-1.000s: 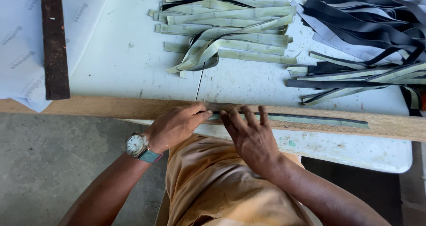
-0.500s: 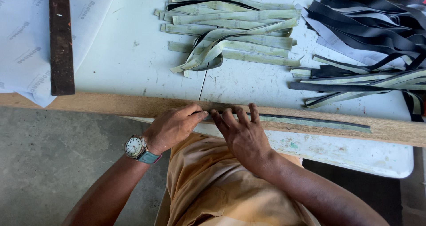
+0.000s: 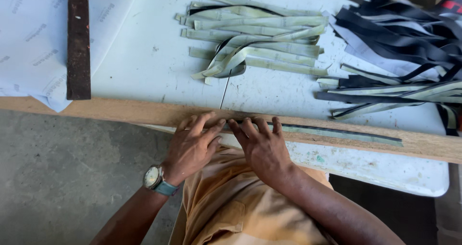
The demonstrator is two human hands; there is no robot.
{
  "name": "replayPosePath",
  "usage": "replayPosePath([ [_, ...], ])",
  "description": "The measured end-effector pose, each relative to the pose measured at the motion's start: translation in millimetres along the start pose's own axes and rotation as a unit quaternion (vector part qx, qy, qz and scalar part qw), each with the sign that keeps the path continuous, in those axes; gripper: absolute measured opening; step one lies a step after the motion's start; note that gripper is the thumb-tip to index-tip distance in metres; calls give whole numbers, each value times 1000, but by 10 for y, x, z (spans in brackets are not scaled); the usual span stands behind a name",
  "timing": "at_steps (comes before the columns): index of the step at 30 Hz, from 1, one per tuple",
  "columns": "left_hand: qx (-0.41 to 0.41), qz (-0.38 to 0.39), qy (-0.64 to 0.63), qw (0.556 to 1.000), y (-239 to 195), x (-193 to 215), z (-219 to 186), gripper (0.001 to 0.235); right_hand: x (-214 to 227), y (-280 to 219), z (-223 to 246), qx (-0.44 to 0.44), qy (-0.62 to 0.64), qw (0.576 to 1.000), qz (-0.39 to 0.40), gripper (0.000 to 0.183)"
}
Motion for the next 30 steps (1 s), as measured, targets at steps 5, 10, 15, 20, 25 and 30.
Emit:
replayPosePath([
  [5,-1,-3,18,1000,-4,34,21,42,65,-167,-205,-20,32,999,-19,62],
  [10,12,9,19,1000,-12,6,28,44,64,-371,-431,-52,68,996,-37,60],
  [15,26,43,41,998,-22,-76,70,46,155,-607,-682,-83,67,991,-75,55],
  [20,38,65,54,996,13,-74,76,46,203,-876,-937,-114,57,989,-79,57],
  [25,43,68,59,995,31,20,18,45,185,-1134,-1240,-163,50,984,-51,58],
  [30,64,80,63,993,33,14,46,47,190,-1359,-1426,-184,17,981,-63,59],
])
Point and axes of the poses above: each hand's wrist, its own y-axis towards the middle knuckle, its own x-axis out of the back of the hand, z = x × y, the point moved 8 cm from there along y, towards the middle knuckle, and after that the axes turned 1 degree about -x, right-handed, at the moved point
